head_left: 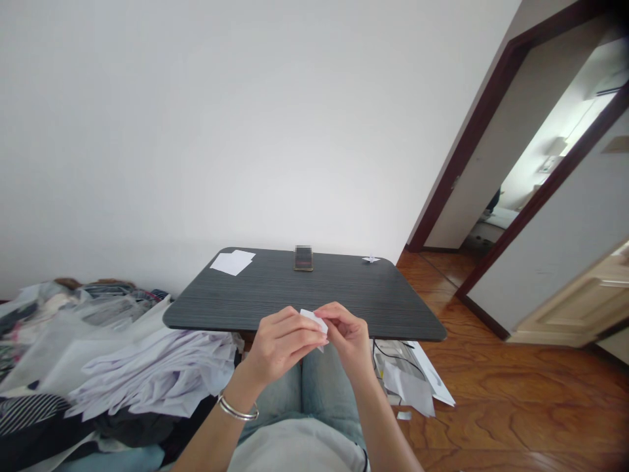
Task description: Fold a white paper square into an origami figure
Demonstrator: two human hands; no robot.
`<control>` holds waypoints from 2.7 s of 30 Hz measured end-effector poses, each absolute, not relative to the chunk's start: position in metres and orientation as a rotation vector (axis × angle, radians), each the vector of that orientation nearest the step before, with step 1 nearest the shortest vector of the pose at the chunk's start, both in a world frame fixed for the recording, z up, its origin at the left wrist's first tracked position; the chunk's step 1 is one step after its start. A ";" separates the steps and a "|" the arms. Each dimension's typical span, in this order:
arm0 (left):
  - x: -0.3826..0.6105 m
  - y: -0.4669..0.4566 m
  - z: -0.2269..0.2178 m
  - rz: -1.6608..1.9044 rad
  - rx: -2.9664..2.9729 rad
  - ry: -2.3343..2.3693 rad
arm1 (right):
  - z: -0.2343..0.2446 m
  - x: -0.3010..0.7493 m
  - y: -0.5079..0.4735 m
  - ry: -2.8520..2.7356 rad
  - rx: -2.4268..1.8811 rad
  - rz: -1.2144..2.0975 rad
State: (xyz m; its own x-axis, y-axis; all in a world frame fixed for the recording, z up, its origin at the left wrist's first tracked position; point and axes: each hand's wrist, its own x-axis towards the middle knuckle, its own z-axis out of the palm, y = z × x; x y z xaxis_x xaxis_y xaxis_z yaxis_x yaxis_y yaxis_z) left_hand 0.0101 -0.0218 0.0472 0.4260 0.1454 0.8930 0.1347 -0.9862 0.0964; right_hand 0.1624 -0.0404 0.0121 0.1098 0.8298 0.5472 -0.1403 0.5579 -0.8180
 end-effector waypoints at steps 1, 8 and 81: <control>0.010 -0.022 0.046 1.671 2.641 0.258 | 0.012 0.163 -0.041 -1.247 -0.694 0.830; 0.009 -0.021 0.041 1.776 2.405 0.259 | 0.013 0.164 -0.040 -1.194 -0.639 1.057; 0.023 -0.005 0.047 1.416 1.858 0.679 | 0.004 0.161 -0.040 -1.304 -0.806 0.859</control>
State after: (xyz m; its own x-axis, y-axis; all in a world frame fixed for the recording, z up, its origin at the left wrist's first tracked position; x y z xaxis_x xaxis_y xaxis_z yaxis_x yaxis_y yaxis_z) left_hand 0.0225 -0.0050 0.0475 0.2673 0.7537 0.6004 -0.0038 -0.6222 0.7828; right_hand 0.1609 -0.0403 0.0039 0.0641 0.8836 0.4638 -0.0771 0.4678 -0.8805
